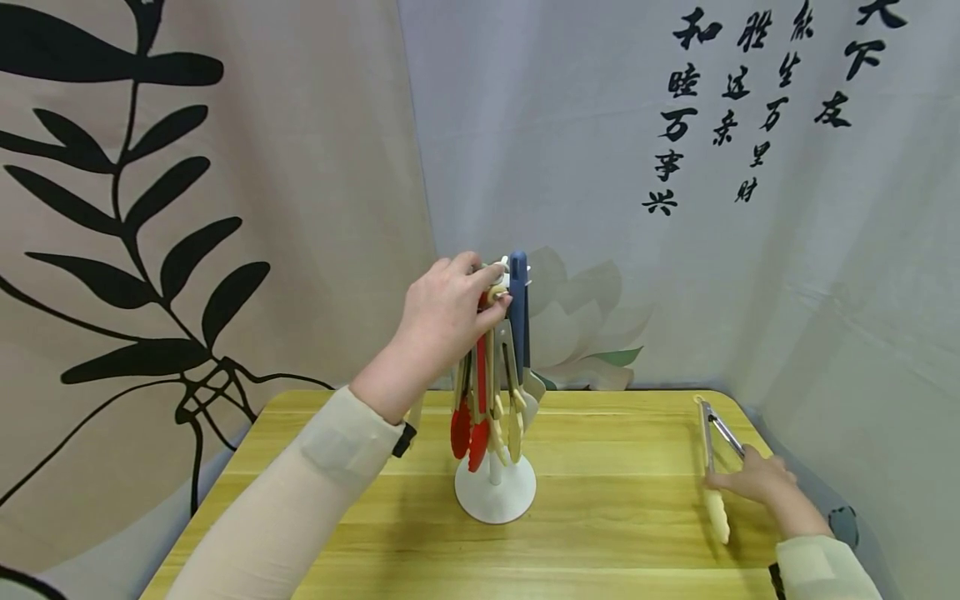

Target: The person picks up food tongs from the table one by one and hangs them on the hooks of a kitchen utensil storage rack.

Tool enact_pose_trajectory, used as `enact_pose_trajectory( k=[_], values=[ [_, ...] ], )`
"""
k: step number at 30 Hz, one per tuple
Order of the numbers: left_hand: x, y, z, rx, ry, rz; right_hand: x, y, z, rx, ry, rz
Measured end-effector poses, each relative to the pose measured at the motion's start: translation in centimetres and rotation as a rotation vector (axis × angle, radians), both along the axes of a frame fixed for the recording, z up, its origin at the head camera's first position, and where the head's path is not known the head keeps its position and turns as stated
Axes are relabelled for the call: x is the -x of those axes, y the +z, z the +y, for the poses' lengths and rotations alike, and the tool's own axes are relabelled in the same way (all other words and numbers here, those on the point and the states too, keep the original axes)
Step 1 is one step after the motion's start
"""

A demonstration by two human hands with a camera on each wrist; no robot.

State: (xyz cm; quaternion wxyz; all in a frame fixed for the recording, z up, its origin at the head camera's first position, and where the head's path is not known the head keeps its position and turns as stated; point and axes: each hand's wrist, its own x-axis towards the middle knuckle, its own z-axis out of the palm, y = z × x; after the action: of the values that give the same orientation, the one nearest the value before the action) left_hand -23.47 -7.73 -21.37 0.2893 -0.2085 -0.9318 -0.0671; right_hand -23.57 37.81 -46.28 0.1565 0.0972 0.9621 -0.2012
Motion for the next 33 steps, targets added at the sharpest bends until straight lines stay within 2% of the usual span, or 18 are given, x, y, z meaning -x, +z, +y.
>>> enact_pose_trajectory(
  k=[8,17,24,33],
  values=[
    [0.2,-0.2,-0.1,-0.002,-0.017,0.033,0.0,0.7,-1.4,-0.033,0.028,0.091],
    [0.3,-0.3,-0.2,-0.001,-0.027,0.067,-0.1,1.9,-3.2,0.038,0.034,0.127],
    [0.5,-0.5,-0.4,-0.003,-0.038,0.081,-0.1,2.5,-4.3,0.053,0.056,0.165],
    [1.0,-0.6,-1.0,-0.007,-0.089,0.111,-0.3,3.4,-6.0,0.070,0.076,0.241]
  ],
)
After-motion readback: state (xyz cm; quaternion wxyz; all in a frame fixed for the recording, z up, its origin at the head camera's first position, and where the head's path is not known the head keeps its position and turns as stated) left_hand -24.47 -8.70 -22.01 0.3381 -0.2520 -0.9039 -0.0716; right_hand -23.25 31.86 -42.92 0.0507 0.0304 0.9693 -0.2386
